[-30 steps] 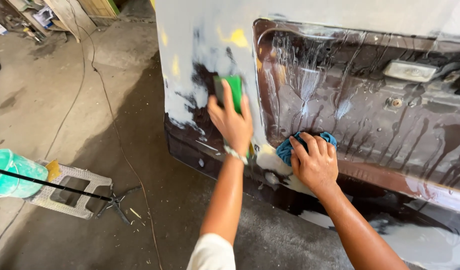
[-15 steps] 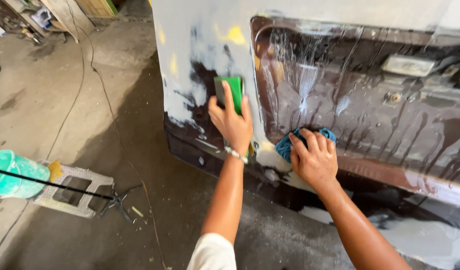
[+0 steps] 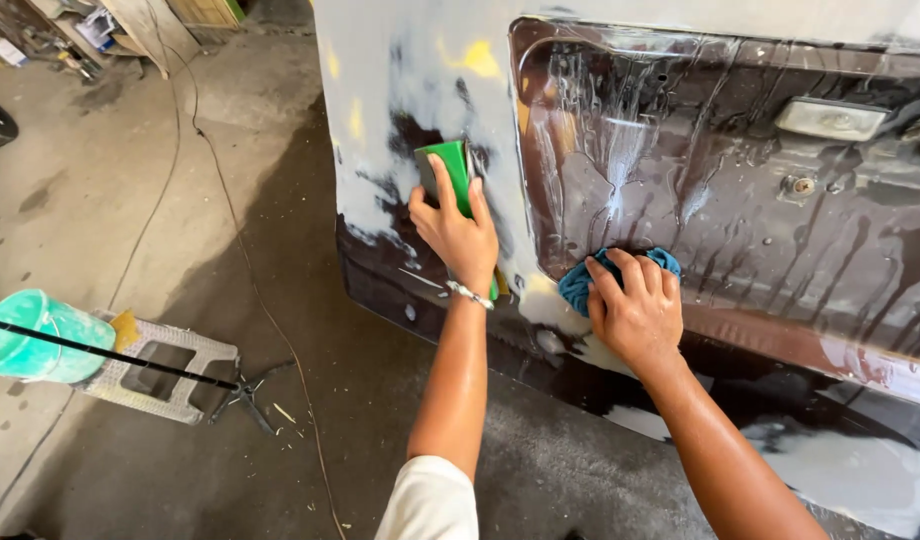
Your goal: The person scrubs a large, detached car door panel with a green sponge and a blue cloth. They repeatedly dip the sponge into a bucket of water and wipe the surface to remove residue.
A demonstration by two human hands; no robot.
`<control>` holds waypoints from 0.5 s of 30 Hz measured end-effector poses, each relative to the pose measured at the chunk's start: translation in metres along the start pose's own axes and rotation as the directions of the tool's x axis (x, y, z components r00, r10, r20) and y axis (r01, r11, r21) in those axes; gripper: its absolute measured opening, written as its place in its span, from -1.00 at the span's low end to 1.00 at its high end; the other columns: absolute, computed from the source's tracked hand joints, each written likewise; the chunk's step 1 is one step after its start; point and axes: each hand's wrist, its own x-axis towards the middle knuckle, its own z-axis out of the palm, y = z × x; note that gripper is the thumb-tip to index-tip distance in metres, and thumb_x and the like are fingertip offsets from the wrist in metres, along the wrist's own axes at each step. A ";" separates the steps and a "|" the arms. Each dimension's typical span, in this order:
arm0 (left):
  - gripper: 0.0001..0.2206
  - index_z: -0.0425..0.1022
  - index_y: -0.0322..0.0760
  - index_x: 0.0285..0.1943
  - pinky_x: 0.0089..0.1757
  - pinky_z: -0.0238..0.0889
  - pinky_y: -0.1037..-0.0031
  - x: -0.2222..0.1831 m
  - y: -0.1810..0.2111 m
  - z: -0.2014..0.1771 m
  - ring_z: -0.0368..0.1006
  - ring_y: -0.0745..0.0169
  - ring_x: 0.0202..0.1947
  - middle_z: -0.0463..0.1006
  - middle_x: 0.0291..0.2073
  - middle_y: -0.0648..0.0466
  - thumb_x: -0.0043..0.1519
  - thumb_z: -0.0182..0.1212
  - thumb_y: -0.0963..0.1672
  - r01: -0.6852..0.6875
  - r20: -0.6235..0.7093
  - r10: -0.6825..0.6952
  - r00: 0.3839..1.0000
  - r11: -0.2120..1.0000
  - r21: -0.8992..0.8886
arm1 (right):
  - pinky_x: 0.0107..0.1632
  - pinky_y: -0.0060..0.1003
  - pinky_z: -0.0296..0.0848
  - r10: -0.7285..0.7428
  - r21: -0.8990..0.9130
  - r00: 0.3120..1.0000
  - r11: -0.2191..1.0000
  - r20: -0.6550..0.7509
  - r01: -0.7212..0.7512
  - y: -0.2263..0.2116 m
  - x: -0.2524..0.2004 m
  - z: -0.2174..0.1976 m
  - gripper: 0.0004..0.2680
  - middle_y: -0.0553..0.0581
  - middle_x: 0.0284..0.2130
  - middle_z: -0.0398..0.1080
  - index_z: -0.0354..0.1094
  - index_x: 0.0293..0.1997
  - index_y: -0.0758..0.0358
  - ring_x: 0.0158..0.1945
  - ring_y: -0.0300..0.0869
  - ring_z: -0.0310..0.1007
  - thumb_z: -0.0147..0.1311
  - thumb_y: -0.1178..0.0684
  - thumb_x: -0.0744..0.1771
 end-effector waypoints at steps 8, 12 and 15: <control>-0.39 0.14 -0.14 0.58 0.19 0.06 -0.02 -0.126 -0.016 -0.028 0.17 -0.37 0.27 0.20 0.27 -0.36 0.35 0.17 0.03 -0.121 0.080 0.124 0.989 0.992 -0.034 | 0.11 -0.10 0.27 -0.007 -0.020 1.000 1.000 -0.029 0.006 -0.003 0.005 0.000 -0.76 0.07 0.04 0.43 0.50 0.06 0.08 0.09 -0.03 0.40 0.17 0.05 0.28; -0.41 0.15 -0.14 0.59 0.19 0.08 -0.01 -0.032 -0.017 -0.016 0.21 -0.30 0.25 0.24 0.27 -0.33 0.38 0.17 0.02 -0.061 0.018 0.062 0.998 0.997 -0.042 | 0.11 -0.10 0.27 -0.011 -0.010 1.000 1.000 -0.011 0.011 -0.003 0.002 0.000 -0.76 0.07 0.03 0.43 0.50 0.06 0.08 0.08 -0.03 0.40 0.17 0.05 0.29; -0.42 0.16 -0.12 0.59 0.18 0.11 0.00 -0.027 -0.015 -0.017 0.21 -0.32 0.21 0.24 0.25 -0.33 0.40 0.17 0.03 0.035 0.053 -0.035 0.998 0.999 0.002 | 0.10 -0.10 0.28 -0.008 -0.009 1.000 1.000 -0.011 0.008 -0.003 0.000 -0.001 -0.76 0.08 0.03 0.43 0.51 0.06 0.10 0.07 -0.03 0.40 0.18 0.05 0.29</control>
